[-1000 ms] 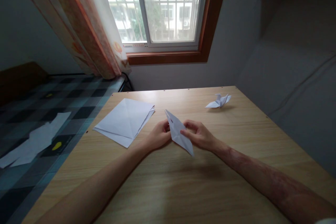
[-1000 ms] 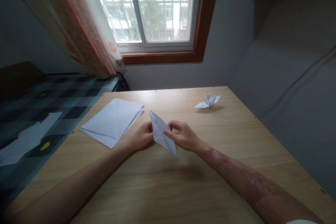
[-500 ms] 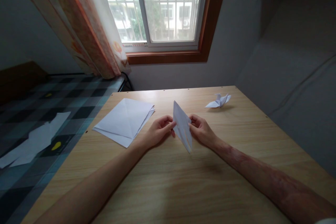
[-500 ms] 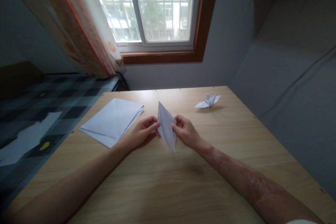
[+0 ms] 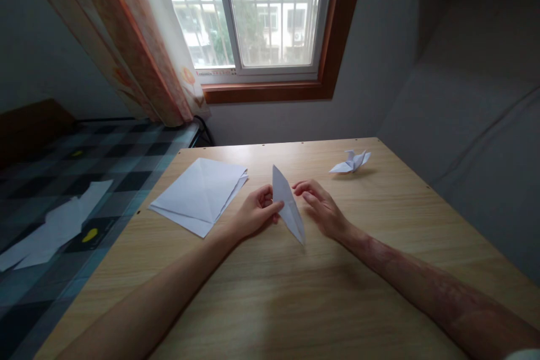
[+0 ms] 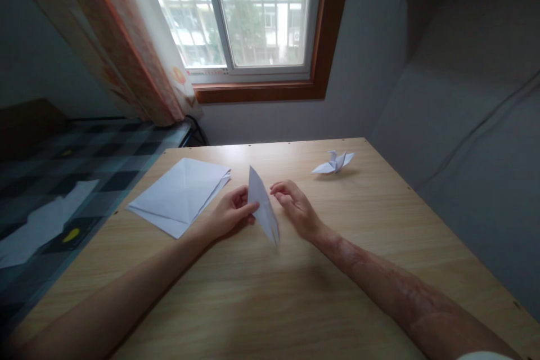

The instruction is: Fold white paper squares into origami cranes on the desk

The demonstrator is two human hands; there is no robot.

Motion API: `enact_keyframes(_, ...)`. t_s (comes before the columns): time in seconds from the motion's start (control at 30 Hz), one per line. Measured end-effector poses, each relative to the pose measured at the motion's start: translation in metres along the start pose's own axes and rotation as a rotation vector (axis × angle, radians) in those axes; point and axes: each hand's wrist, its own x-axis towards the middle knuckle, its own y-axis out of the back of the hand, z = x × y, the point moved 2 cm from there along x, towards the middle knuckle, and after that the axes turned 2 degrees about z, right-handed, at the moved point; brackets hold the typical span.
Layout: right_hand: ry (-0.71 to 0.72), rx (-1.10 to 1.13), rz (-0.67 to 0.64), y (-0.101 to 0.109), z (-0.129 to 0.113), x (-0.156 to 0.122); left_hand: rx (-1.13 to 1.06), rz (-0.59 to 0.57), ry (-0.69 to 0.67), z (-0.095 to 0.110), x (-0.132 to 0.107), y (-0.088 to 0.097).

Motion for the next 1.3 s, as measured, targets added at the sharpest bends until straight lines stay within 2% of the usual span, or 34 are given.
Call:
enact_keyframes(0.2, 0.278, -0.326, 0.074, -0.001, -0.018, -0.004, 0.018, 0.019, -0.007, 0.005, 0.000, -0.003)
enact_keyframes(0.3, 0.343, -0.421, 0.068, -0.005, -0.021, -0.007, 0.000, 0.018, -0.021, 0.006, -0.001, -0.004)
enact_keyframes(0.43, 0.302, -0.355, 0.055, -0.005, -0.022, -0.007, -0.007, 0.042, -0.032, 0.006, -0.002, -0.002)
enact_keyframes(0.6, 0.170, -0.189, -0.041, -0.006, -0.022, -0.008, -0.012, 0.026, -0.065, 0.010, -0.004, -0.001)
enact_keyframes(0.83, 0.031, -0.044, -0.249, -0.006, -0.013, -0.007, -0.045, -0.045, -0.032, 0.014, -0.005, -0.003)
enact_keyframes(1.0, -0.062, 0.122, -0.231, -0.005, -0.001, -0.007, -0.076, -0.041, -0.002, 0.008, -0.005, -0.002)
enact_keyframes(1.3, -0.050, 0.182, -0.306, -0.003, -0.009, -0.001, 0.006, -0.153, 0.021, 0.009, -0.006, -0.006)
